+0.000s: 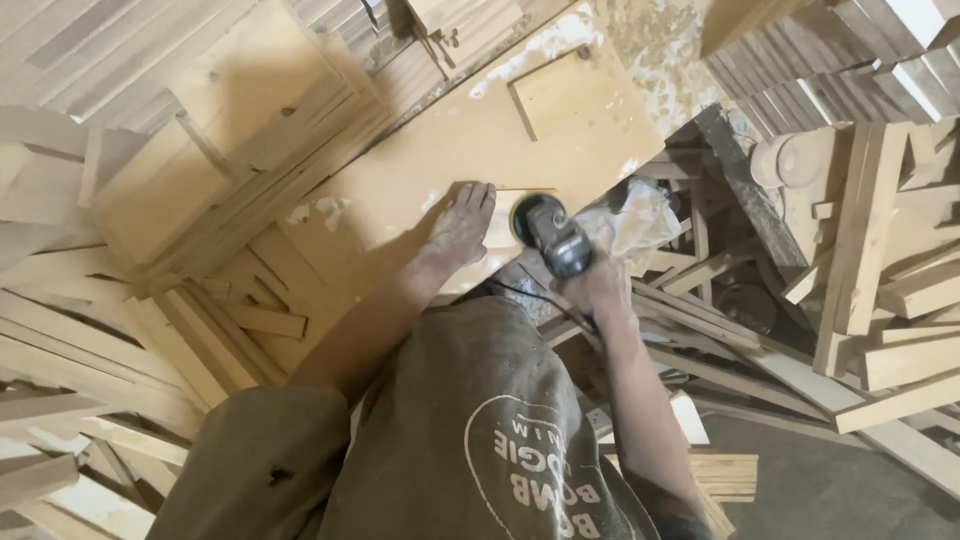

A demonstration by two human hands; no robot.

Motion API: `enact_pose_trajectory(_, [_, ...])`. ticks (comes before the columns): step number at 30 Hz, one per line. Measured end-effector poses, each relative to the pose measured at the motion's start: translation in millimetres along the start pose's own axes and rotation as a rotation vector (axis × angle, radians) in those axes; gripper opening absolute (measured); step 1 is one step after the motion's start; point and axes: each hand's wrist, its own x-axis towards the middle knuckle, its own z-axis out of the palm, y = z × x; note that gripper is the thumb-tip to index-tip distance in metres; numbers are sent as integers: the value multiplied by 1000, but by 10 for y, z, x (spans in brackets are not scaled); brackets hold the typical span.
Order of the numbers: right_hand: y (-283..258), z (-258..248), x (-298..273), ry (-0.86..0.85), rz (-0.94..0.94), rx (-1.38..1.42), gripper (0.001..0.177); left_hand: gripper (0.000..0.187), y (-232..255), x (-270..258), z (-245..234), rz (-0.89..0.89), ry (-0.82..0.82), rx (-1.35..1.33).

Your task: The person uses an orbital sander to smooth the surfaces of small wooden blocks on a workbench. The person holds the wood pieces in place with their bare left foot while operating the tool with their right hand.

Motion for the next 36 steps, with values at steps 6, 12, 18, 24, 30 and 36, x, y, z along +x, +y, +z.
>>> enact_pose_trajectory(6, [-211, -457, -220, 69, 6, 49, 69, 119, -46, -2, -19, 8, -52, -90])
enact_pose_trajectory(12, [346, -109, -102, 17, 90, -15, 68, 120, -19, 87, 98, -16, -55, -48])
enact_pose_trajectory(18, [-63, -212, -144, 28, 34, 22, 67, 119, -66, 5, -93, 33, -57, -124])
enact_pose_trajectory(24, [513, 184, -221, -4, -46, -40, 69, 124, -86, -7, 0, 22, -36, -30])
enact_pose_trajectory(30, [636, 122, -183, 71, 41, 108, 61, 126, -7, -51, -212, 19, 11, -24])
enact_pose_trajectory(36, [550, 145, -250, 85, 12, 116, 57, 120, -17, -75, -290, -24, -34, -63])
